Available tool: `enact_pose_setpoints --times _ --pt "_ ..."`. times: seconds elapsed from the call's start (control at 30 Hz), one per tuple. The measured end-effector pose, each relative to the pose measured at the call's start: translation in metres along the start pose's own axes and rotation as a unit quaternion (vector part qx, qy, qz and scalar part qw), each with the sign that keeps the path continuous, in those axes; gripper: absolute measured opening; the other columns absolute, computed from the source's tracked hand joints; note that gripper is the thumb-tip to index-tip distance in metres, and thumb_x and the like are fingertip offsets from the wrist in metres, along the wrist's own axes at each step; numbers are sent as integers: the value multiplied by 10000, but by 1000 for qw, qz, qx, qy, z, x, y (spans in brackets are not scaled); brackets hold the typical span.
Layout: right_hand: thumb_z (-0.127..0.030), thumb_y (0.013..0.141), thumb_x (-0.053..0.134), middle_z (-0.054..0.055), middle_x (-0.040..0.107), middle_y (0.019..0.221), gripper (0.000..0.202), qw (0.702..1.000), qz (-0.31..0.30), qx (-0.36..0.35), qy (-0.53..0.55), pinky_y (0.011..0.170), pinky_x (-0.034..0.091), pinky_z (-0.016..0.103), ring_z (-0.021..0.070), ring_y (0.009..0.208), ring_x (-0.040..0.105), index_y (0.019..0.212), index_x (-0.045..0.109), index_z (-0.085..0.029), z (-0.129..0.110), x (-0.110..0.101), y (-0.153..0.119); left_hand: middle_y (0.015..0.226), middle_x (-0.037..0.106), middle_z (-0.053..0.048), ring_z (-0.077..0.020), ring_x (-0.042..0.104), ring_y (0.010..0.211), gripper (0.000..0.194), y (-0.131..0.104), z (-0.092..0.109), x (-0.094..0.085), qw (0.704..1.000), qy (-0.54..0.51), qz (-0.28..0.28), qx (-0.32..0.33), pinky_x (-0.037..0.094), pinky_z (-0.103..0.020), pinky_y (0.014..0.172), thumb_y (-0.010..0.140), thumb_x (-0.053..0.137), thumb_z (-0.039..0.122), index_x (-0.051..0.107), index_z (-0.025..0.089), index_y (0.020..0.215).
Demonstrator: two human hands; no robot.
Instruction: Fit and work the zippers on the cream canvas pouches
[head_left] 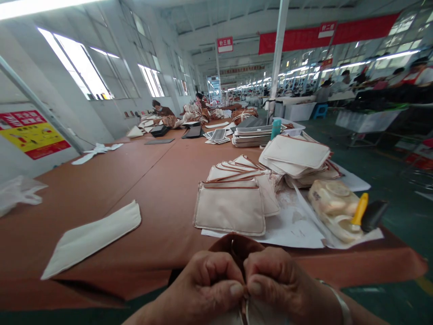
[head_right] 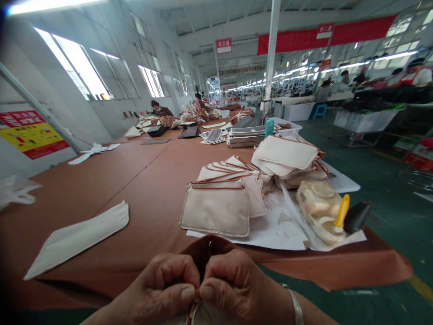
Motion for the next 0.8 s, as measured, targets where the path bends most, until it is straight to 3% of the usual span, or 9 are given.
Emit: enact_pose_setpoints --times 0.13,0.23,0.33,0.43,0.53,0.7,0.8 --pt "-527 928 497 -20 386 646 450 996 43 45 63 530 287 234 109 598 340 666 478 -161 18 3 -5 665 520 -8 -83 367 556 391 2 -11 0 996 -87 29 -8 264 -204 513 757 723 490 579 127 742" --pt "-446 991 410 -1 466 700 391 994 99 45 22 571 356 231 121 633 415 806 586 -150 24 -5 -7 659 490 2 -79 333 556 422 2 -18 -5 995 -84 46 -20 235 -202 515 742 733 516 570 126 733" --pt "-259 986 447 39 579 847 169 977 166 -57 -124 669 448 251 148 739 533 1032 588 -176 11 -13 -12 682 474 5 -86 338 588 418 2 -25 -8 994 -104 30 -34 240 -203 541 764 722 514 549 134 771" --pt "-68 901 518 81 606 916 219 906 204 -210 -306 747 493 291 188 843 567 1084 578 -173 -10 -8 -22 722 477 2 -93 363 619 358 3 -25 -7 992 -122 11 -27 274 -201 568 813 695 471 552 143 825" --pt "-12 861 553 106 621 866 259 860 187 -248 -405 733 518 308 208 817 574 1086 602 -132 -18 2 -27 852 493 -31 -127 439 733 295 3 -18 -3 992 -123 -9 26 357 -225 658 840 679 420 580 142 834" --pt "-27 863 540 108 631 780 203 854 140 -261 -427 631 514 278 193 717 575 1039 619 -93 -15 6 -23 900 494 -42 -124 455 747 226 2 -15 -4 995 -75 -22 62 374 -234 698 894 622 360 612 137 858" --pt "-35 858 537 101 627 741 146 837 120 -271 -461 571 475 261 182 667 562 960 630 -83 -13 6 -19 902 499 -51 -143 466 787 261 1 -14 -7 997 -24 -15 76 379 -242 718 892 616 378 605 131 810"
Point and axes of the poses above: each hand's wrist, its own y-axis towards the middle knuckle, its own x-axis out of the palm, z = x × y, the point moved 4 cm from there along y, towards the middle knuckle
